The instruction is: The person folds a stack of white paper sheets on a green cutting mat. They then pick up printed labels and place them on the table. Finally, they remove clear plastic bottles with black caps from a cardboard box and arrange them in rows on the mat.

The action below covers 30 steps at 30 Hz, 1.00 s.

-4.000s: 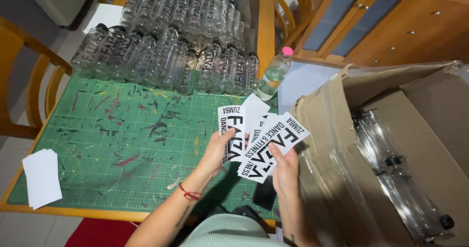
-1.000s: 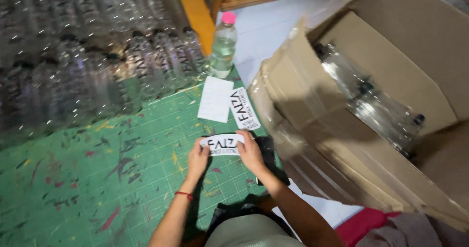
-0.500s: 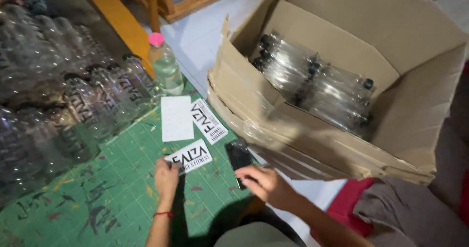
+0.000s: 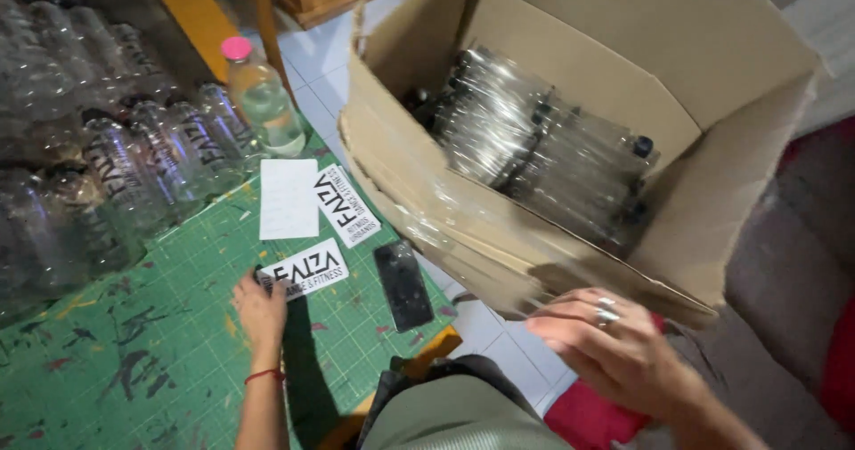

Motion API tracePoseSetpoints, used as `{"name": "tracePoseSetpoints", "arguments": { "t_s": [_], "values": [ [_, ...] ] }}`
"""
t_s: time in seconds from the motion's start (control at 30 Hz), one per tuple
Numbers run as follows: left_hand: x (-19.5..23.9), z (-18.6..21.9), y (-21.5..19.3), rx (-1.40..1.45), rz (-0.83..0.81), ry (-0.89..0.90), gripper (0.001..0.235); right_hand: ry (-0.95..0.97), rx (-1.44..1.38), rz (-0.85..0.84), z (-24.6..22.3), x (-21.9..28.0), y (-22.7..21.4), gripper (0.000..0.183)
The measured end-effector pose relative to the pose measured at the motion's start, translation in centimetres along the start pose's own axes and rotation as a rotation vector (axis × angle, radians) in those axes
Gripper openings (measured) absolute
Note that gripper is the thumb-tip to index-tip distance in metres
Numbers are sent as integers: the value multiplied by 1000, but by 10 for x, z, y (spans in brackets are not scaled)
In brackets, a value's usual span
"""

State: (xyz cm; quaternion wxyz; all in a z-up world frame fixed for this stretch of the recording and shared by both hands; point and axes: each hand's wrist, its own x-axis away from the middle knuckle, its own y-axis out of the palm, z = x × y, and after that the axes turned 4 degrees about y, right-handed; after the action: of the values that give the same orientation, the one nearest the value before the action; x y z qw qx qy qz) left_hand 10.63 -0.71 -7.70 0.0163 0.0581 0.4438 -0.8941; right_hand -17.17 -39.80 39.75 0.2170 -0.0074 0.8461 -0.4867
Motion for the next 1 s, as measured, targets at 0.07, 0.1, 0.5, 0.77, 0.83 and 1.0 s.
{"name": "tracePoseSetpoints", "arguments": {
  "t_s": [0.07, 0.1, 0.5, 0.77, 0.83, 1.0],
  "values": [
    [7, 9, -7, -20, 40, 48, 75, -77, 86, 14, 14, 11, -29, 22],
    [10, 15, -9, -37, 84, 86, 75, -161, 171, 19, 22, 17, -45, 21],
    [51, 376, -184, 340, 165, 747, 40, 251, 707, -602, 212, -115, -125, 25],
    [65, 452, -188, 344, 91, 1021, 32, 621, 789, -1019, 440, -143, -18, 79],
    [61, 464, -194, 352, 67, 1026, 29, 611, 799, -1081, 480, -149, 13, 98],
    [39, 485, -196, 414, 38, 1070, 28, 969, 355, -1005, 416, -136, -2, 120]
  ]
}}
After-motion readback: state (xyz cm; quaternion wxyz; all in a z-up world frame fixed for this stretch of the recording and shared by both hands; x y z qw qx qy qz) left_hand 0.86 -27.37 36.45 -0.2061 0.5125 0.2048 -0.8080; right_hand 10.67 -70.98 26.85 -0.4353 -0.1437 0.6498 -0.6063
